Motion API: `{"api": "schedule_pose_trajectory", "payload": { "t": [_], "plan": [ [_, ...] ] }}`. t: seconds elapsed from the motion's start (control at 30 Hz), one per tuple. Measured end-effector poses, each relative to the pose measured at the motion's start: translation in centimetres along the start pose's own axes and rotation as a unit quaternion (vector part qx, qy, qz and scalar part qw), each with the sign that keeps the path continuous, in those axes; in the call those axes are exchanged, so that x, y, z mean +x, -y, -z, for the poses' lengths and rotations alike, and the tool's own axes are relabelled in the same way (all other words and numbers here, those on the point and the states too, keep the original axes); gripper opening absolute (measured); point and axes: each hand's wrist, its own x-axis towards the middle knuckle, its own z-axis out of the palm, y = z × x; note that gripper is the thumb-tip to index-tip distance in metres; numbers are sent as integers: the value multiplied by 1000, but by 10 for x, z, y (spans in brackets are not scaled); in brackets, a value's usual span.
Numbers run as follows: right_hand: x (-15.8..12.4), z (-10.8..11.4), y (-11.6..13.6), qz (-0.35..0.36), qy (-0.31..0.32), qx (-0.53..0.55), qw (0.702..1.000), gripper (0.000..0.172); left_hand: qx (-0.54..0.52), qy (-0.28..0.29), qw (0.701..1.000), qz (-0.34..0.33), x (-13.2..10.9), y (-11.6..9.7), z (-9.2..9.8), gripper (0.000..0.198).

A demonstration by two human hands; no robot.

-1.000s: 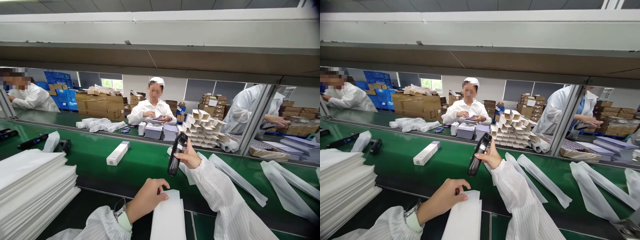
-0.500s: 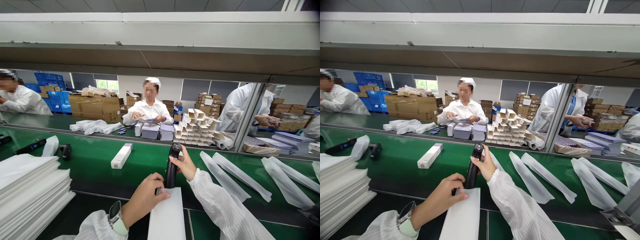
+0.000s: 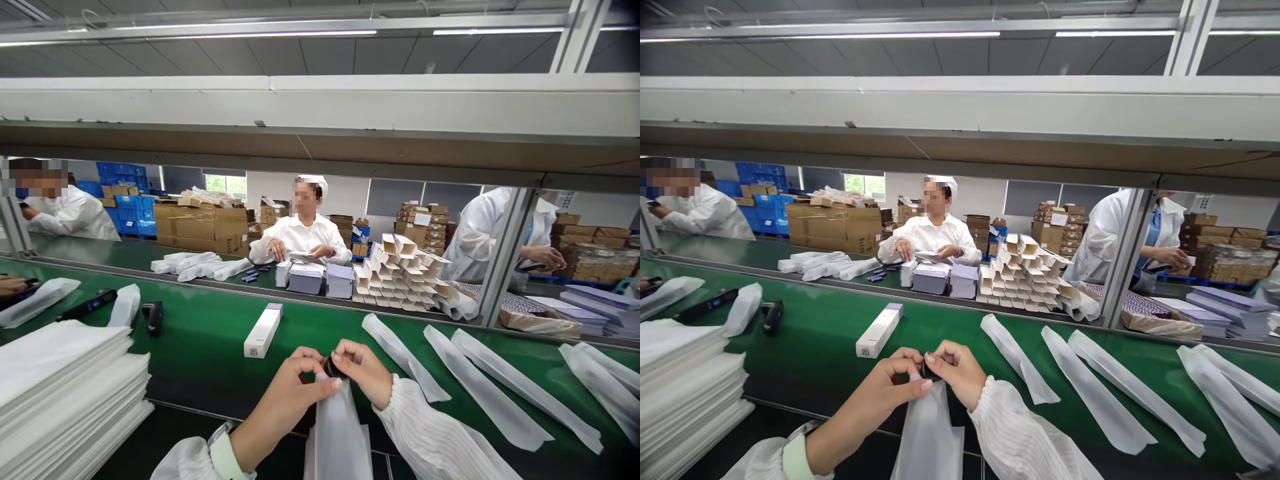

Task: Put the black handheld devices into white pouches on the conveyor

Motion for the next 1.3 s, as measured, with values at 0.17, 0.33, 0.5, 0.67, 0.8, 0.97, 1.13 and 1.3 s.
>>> {"api": "schedule_pose_trajectory", "payload": {
  "t": [0.17, 0.33, 0.5, 0.67, 0.8, 0.97, 1.13, 1.3],
  "plan": [
    [-4, -2, 5, -6, 76, -50, 996, 46, -53, 11, 998, 19, -5, -8, 0, 26],
    [-8, -3, 5, -41, 49, 125, 990, 45, -42, -48, 998, -5, -11, -14, 1, 26],
    [-27, -32, -16, -65, 172, 267, 946, 59, 13, -107, 989, -99, -20, -27, 2, 27],
    [-20, -15, -11, -74, 34, 239, 968, 37, 25, -125, 987, -97, -13, -25, 5, 23],
    [9, 65, -6, -22, -217, 230, 949, 49, 86, -66, 992, -65, -3, 6, -1, 21],
    [26, 129, -43, -62, -335, 66, 938, 31, 159, 133, 978, 32, 0, 37, -7, 28],
    [34, 129, -85, -57, -357, -22, 932, 36, 251, 162, 953, 53, -2, 37, -2, 35],
    [33, 141, -82, -5, -426, -153, 892, 58, 274, 154, 948, 57, -1, 39, -2, 31]
  ]
}}
